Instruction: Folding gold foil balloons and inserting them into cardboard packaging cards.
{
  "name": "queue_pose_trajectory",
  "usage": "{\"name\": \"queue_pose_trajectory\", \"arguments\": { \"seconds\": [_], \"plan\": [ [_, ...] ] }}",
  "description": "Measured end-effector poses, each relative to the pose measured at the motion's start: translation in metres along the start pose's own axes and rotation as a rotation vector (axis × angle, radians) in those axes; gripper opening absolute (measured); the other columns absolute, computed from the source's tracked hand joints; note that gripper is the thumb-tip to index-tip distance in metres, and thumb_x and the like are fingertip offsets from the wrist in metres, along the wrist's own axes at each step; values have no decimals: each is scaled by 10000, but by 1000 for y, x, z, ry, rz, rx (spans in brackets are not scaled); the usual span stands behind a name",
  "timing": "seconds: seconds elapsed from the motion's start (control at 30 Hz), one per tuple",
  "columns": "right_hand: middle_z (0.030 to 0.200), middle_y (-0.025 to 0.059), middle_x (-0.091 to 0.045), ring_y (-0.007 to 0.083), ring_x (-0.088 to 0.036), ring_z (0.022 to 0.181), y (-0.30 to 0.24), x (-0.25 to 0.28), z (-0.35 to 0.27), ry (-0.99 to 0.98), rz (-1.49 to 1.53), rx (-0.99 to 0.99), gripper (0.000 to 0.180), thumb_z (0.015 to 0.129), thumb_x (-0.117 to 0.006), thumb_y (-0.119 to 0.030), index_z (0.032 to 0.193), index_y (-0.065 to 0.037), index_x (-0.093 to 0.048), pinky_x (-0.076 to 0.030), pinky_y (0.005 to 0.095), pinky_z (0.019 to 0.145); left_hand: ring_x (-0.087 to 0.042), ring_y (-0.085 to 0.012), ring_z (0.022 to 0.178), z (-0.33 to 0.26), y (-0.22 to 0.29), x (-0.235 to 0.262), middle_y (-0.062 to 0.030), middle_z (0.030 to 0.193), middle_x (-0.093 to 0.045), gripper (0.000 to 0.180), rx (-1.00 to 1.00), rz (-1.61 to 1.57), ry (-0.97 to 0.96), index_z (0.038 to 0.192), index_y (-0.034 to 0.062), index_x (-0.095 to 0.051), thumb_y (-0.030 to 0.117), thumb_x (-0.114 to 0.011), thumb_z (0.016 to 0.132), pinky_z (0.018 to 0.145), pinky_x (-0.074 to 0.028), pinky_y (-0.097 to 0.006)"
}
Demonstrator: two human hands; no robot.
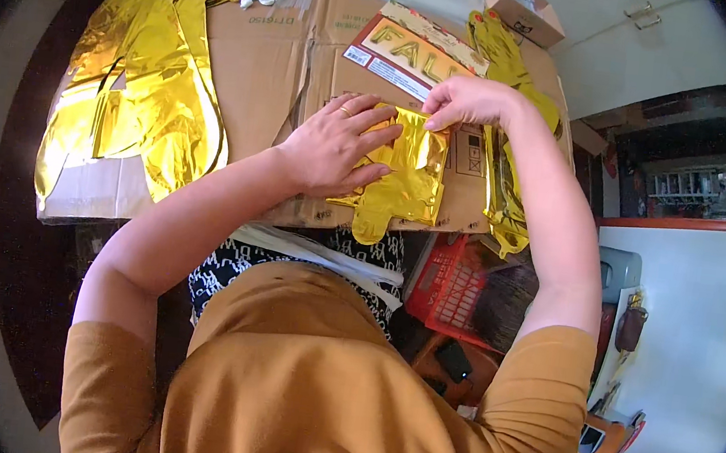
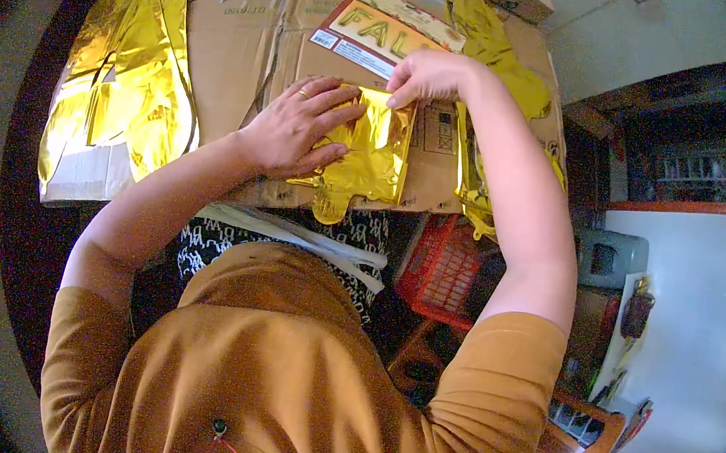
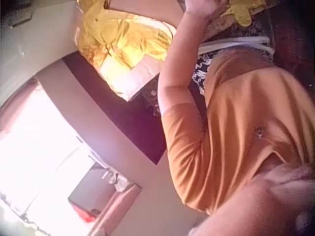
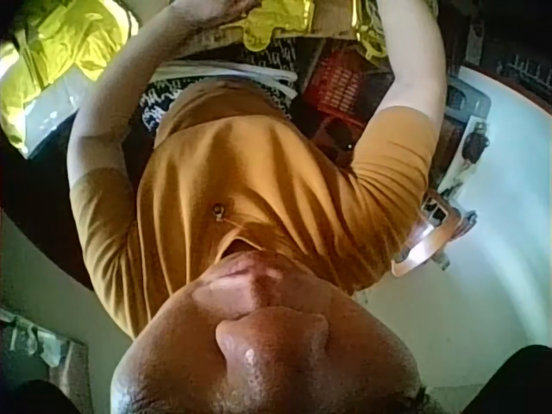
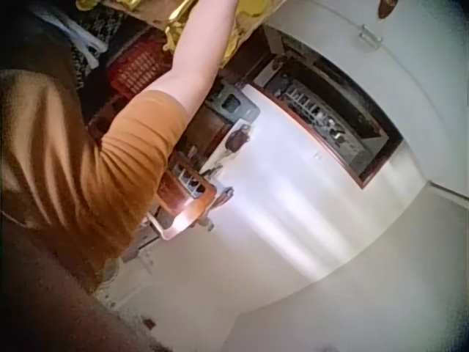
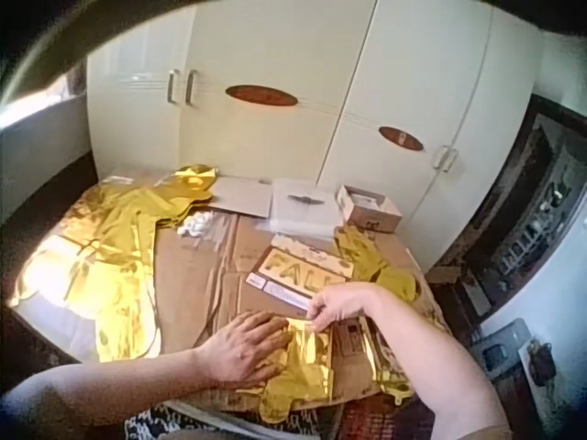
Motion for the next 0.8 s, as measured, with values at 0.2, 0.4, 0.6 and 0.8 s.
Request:
{"name": "queue_pose_trajectory", "arguments": {
  "seconds": [0.2,0.4,0.6,0.8],
  "plan": [
    [809,-16,-678,80,-610,741,4,-7,-10,4,35,44,170,848,-780,-172,930,-40,-711,-491,250,687,-533,-302,1243,1,-37,29,-149,1357,-557,526,249,-398,256,1374,48,-539,252,-701,917,1077,-424,-425],
    [799,-33,-671,48,-588,697,11,-8,-37,112,344,81,185,835,-795,-180,939,-44,-723,-472,223,654,-624,-118,1035,16,-79,6,-87,1147,-656,468,675,-1116,-84,1351,40,-568,240,-708,952,896,-525,-262],
    [799,-32,-673,39,-592,701,3,-10,-51,170,385,143,218,836,-801,-190,962,-32,-718,-477,209,658,-476,-37,655,21,-64,7,51,780,-606,262,630,-1059,-101,1139,53,-719,218,-723,935,585,-417,-230],
    [848,-18,-695,53,-620,721,17,-16,-58,47,496,159,253,843,-797,-196,998,-14,-713,-500,219,663,-469,-32,653,19,-61,9,62,781,-601,179,661,-1099,-84,1097,51,-723,159,-681,960,589,-412,-224]
  ]
}}
Point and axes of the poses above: each hand's wrist, its own z-axis towards the middle knuckle, its own x-axis out of the back of the hand, y = z × x, the point moved 7 cm from there along z, towards the middle knuckle
